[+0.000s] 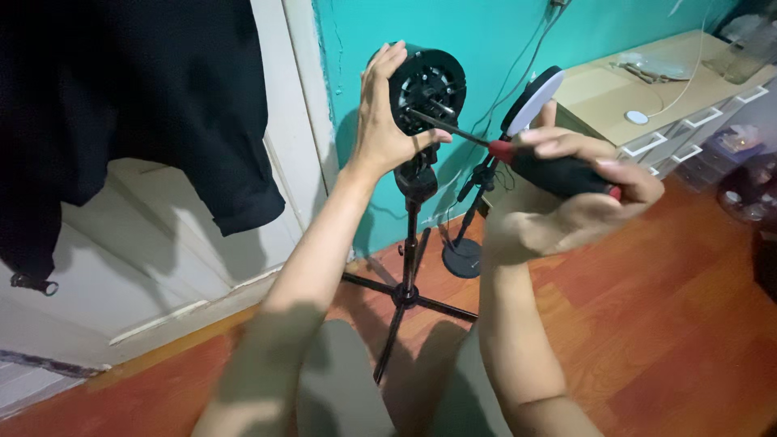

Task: The person assembles a standing fan by attaching the fan blades to the motor hub, securing them with a nut, and then using a screwdriver to tighten the assembly. The person handles the fan blades, the fan cage, and the motor hub during the process.

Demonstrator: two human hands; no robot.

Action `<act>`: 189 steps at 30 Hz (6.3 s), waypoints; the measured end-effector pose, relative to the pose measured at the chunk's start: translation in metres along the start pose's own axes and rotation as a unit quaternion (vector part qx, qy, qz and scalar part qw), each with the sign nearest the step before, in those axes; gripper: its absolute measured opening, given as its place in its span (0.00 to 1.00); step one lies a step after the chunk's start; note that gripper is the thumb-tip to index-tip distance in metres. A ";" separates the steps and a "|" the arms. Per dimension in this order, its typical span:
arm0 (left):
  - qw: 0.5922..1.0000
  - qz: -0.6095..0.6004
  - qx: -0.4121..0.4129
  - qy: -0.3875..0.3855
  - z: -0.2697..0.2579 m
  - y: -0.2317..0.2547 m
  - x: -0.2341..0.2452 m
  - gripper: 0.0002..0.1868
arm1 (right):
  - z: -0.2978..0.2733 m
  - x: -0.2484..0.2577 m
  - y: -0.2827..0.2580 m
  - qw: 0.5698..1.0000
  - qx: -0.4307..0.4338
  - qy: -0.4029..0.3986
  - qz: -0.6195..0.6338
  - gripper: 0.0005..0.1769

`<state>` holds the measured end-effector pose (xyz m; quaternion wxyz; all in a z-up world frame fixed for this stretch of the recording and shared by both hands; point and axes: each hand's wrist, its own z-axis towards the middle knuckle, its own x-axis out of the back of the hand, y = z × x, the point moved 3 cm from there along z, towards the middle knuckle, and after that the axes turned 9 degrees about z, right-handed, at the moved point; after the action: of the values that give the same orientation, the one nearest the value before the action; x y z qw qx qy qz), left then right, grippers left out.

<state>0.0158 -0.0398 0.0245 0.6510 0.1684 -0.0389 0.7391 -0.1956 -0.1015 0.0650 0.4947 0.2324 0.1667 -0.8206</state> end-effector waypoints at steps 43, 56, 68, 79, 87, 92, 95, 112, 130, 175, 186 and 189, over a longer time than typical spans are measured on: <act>0.998 0.033 0.040 0.039 -0.001 0.010 -0.007 0.50 | -0.033 0.037 -0.008 0.991 0.013 0.009 -0.136 0.28; 0.998 0.039 0.028 0.039 -0.002 0.009 -0.003 0.50 | -0.030 0.038 -0.017 0.988 0.010 0.020 -0.156 0.26; 0.998 0.049 0.029 0.039 -0.002 0.013 -0.002 0.50 | -0.027 0.040 -0.026 0.978 0.016 0.033 -0.207 0.29; 0.998 0.039 0.042 0.042 -0.001 0.017 -0.001 0.49 | -0.023 0.035 -0.029 0.989 -0.029 -0.009 -0.145 0.28; 0.998 0.039 0.043 0.038 -0.001 0.016 -0.001 0.50 | -0.021 0.031 -0.030 0.991 -0.037 -0.026 -0.128 0.31; 0.998 0.038 0.047 0.030 -0.001 0.015 -0.003 0.51 | -0.013 0.032 -0.033 0.972 -0.005 -0.021 -0.233 0.28; 0.998 0.041 0.046 0.027 -0.001 0.016 -0.003 0.51 | -0.014 0.030 -0.032 0.990 -0.031 -0.022 -0.136 0.28; 0.997 0.022 0.064 0.031 0.002 0.026 0.001 0.52 | -0.012 0.039 -0.033 0.980 0.018 -0.063 -0.187 0.32; 0.995 -0.023 0.043 0.082 -0.006 0.020 -0.006 0.47 | 0.010 0.042 -0.064 0.921 -0.220 -0.115 -0.300 0.20; 0.984 0.119 0.118 -0.054 -0.009 0.064 0.000 0.44 | 0.006 0.076 -0.060 0.949 -0.096 -0.162 -0.254 0.32; 0.985 0.112 0.131 -0.031 -0.013 0.047 0.003 0.44 | -0.007 0.065 -0.062 0.967 -0.035 -0.144 -0.206 0.26; 0.987 0.090 0.131 -0.020 -0.015 0.047 0.005 0.45 | -0.009 0.058 -0.063 0.986 -0.120 -0.104 -0.056 0.28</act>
<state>-0.0338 -0.0376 0.0195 0.5531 0.2624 0.0305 0.7901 -0.2728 -0.1105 0.0286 0.4872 0.0745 0.2245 -0.8406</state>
